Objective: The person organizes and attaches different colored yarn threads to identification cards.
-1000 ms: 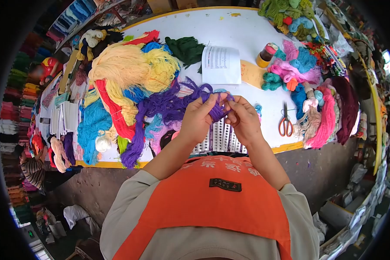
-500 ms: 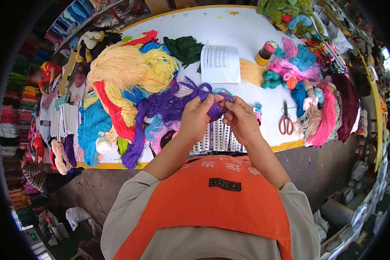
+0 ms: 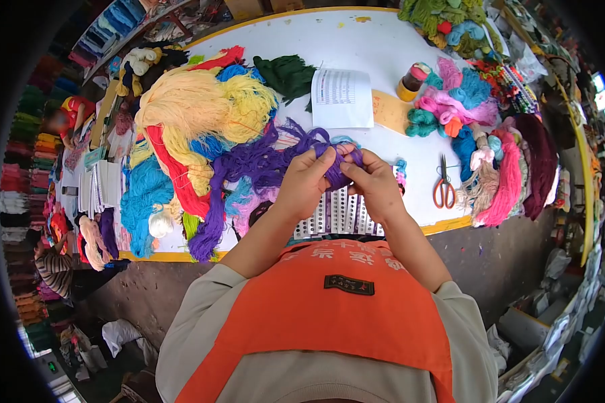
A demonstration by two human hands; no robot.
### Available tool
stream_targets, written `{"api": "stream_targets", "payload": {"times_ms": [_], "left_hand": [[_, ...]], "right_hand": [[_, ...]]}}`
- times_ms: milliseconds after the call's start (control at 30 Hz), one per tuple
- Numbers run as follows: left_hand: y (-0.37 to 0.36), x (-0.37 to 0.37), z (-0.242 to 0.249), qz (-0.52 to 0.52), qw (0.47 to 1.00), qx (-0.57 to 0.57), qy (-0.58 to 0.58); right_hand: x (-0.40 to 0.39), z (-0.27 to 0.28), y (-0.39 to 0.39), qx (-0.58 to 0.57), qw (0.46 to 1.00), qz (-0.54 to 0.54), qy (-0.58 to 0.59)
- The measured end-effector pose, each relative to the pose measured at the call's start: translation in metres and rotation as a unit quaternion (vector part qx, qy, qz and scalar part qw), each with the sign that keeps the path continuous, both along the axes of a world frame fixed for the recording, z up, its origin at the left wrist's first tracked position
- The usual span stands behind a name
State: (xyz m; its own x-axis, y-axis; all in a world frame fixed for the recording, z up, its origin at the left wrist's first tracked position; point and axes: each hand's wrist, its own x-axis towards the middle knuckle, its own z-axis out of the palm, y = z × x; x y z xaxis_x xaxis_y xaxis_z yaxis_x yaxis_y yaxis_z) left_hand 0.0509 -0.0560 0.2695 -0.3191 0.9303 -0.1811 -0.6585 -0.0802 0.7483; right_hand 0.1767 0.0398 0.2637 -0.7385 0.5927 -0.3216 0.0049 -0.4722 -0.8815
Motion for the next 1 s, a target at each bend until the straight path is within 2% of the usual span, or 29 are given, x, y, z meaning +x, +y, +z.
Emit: {"api": "stream_targets", "payload": {"times_ms": [133,200,300,367,500,567,700,800,867,1000], "left_hand": [[0.001,0.002,-0.004,0.015,1.0,0.001,-0.005],[0.003,0.005,-0.006,0.05,0.996,-0.001,0.067],[0.002,0.003,-0.01,0.047,0.999,0.002,0.019],[0.002,0.003,-0.01,0.05,0.998,0.003,0.023],[0.003,0.004,-0.014,0.063,0.996,0.002,0.069],[0.001,0.002,-0.01,0.057,0.997,0.0,0.047],[0.002,0.001,-0.006,0.058,0.998,0.006,-0.013],[0.002,0.004,0.0,0.049,0.998,-0.006,-0.026],[0.002,0.005,-0.003,0.039,0.999,-0.013,-0.001],[0.002,0.006,-0.007,0.035,0.999,-0.003,0.029]], "right_hand": [[0.0,0.001,0.001,-0.03,0.999,-0.008,0.034],[0.0,0.0,0.001,-0.046,0.998,-0.016,0.041],[0.002,-0.004,0.004,-0.084,0.994,-0.011,0.073],[0.002,-0.005,0.004,-0.12,0.988,-0.017,0.1],[0.0,-0.001,0.003,-0.11,0.99,-0.009,0.086],[-0.003,0.002,0.002,-0.154,0.981,-0.041,0.108],[0.0,0.0,0.007,-0.147,0.983,-0.029,0.11],[0.001,0.0,0.006,-0.1,0.992,-0.009,0.077],[0.0,0.007,0.002,-0.048,0.998,0.0,0.03],[0.0,0.0,0.003,-0.045,0.999,-0.003,0.028]]}}
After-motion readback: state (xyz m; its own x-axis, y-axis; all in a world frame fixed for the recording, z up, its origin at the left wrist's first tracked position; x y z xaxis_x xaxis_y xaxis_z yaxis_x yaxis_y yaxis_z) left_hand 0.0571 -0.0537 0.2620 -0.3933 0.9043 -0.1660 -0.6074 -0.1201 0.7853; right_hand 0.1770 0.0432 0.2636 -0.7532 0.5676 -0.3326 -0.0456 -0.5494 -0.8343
